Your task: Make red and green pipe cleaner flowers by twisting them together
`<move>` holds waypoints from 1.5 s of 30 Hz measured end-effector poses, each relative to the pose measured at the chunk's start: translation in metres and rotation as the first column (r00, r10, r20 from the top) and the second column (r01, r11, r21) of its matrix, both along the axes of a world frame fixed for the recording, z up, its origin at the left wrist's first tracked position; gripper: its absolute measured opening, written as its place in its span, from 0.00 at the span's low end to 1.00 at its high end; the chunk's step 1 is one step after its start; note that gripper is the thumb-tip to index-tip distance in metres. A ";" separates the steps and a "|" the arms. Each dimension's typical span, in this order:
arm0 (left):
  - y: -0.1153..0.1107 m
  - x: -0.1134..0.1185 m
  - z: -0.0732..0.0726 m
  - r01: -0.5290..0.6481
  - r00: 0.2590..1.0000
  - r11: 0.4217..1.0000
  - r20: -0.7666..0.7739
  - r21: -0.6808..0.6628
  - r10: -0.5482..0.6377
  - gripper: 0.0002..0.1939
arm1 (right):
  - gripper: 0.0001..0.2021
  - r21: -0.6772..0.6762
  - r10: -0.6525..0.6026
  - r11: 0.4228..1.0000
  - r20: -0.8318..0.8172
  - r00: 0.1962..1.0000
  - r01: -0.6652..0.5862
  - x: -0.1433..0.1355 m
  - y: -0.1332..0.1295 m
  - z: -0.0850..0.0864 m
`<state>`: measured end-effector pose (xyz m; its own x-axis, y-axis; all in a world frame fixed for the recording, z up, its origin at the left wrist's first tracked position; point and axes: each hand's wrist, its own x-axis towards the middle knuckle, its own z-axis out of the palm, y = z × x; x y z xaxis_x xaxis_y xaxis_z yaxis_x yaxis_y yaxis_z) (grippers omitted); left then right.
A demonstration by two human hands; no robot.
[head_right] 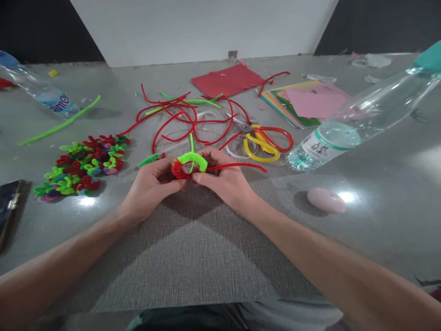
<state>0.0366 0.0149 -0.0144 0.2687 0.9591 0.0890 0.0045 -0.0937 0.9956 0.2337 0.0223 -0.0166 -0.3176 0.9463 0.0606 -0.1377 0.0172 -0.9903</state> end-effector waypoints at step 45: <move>0.001 -0.004 -0.004 0.015 0.975 0.992 0.222 -0.125 0.013 0.13 | 0.14 -0.144 0.033 0.988 -0.180 0.983 -0.060 0.000 -0.002 0.001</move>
